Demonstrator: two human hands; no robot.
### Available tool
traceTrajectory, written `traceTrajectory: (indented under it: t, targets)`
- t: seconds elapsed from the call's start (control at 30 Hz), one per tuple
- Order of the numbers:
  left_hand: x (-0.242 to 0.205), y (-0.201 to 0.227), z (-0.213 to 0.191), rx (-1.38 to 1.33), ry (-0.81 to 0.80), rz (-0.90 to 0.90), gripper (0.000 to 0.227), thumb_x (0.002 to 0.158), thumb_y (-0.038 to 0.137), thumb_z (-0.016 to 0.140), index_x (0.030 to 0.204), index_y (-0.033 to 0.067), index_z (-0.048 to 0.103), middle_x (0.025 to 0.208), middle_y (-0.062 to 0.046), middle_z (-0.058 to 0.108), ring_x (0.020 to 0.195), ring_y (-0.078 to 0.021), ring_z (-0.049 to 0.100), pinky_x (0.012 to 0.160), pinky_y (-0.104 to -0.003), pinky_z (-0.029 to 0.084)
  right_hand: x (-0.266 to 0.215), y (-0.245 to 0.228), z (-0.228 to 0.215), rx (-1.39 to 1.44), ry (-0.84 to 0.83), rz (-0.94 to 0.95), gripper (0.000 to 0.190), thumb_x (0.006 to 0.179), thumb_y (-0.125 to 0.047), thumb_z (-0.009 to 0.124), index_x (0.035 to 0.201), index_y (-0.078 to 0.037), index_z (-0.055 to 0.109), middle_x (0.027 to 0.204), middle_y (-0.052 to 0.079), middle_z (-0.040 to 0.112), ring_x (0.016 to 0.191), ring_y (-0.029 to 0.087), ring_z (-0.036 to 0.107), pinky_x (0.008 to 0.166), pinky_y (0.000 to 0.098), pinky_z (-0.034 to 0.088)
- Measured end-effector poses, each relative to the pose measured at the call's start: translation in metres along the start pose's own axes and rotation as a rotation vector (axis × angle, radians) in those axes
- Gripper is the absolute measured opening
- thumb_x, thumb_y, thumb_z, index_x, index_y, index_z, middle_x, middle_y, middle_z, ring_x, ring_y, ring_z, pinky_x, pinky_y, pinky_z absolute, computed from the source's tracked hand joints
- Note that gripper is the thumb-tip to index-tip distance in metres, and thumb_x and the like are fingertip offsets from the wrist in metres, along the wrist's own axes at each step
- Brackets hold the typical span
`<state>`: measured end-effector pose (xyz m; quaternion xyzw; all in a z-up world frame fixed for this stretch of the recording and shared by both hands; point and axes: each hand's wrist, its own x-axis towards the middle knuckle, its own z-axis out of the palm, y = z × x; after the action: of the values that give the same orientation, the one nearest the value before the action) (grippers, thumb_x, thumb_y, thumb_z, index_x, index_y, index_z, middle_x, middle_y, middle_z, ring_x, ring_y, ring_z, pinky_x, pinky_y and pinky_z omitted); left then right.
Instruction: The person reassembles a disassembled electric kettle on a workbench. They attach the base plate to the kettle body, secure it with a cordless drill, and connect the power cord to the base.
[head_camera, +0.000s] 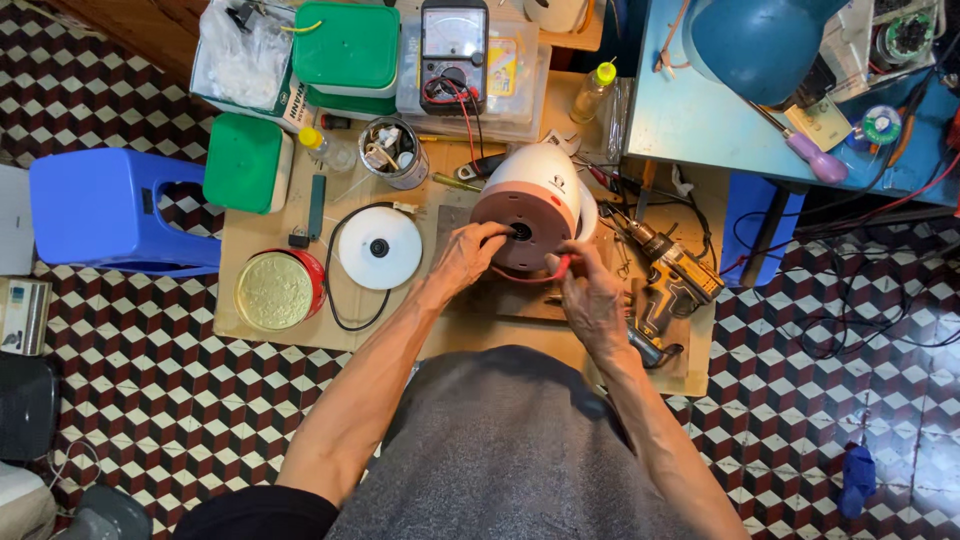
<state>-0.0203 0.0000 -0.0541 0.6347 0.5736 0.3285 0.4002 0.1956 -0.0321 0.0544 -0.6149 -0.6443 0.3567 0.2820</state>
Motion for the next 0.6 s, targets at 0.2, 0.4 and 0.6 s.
traceTrajectory:
  t: [0.2,0.4,0.6]
  targets:
    - [-0.001,-0.004,0.009,-0.062,0.035,-0.018,0.023,0.095,0.015,0.066,0.116,0.0088,0.073,0.098,-0.023,0.072,0.092,-0.0374,0.071,0.08,-0.043,0.056,0.017,0.024,0.023,0.413,-0.006,-0.09,0.027,0.107,-0.022,0.059,0.125,-0.004,0.066,0.105,0.006,0.073,0.103,0.015,0.068,0.094,0.0287,0.052]
    - [-0.001,-0.005,0.015,-0.13,0.054,-0.237,0.028,0.093,0.02,0.07,0.117,0.0061,0.063,0.095,-0.024,0.073,0.087,-0.0351,0.073,0.072,-0.046,0.054,0.026,0.037,0.025,0.325,-0.029,0.037,0.023,0.107,-0.018,0.06,0.114,-0.001,0.074,0.098,0.009,0.077,0.095,0.015,0.07,0.087,0.0287,0.054]
    - [-0.003,-0.012,0.013,-0.179,0.052,-0.252,0.029,0.093,0.023,0.068,0.115,0.0057,0.063,0.094,-0.022,0.074,0.085,-0.0334,0.074,0.074,-0.044,0.055,0.03,0.036,0.031,0.508,-0.105,0.007,0.023,0.101,-0.013,0.06,0.119,0.0,0.058,0.105,0.008,0.073,0.097,0.013,0.072,0.086,0.0254,0.057]
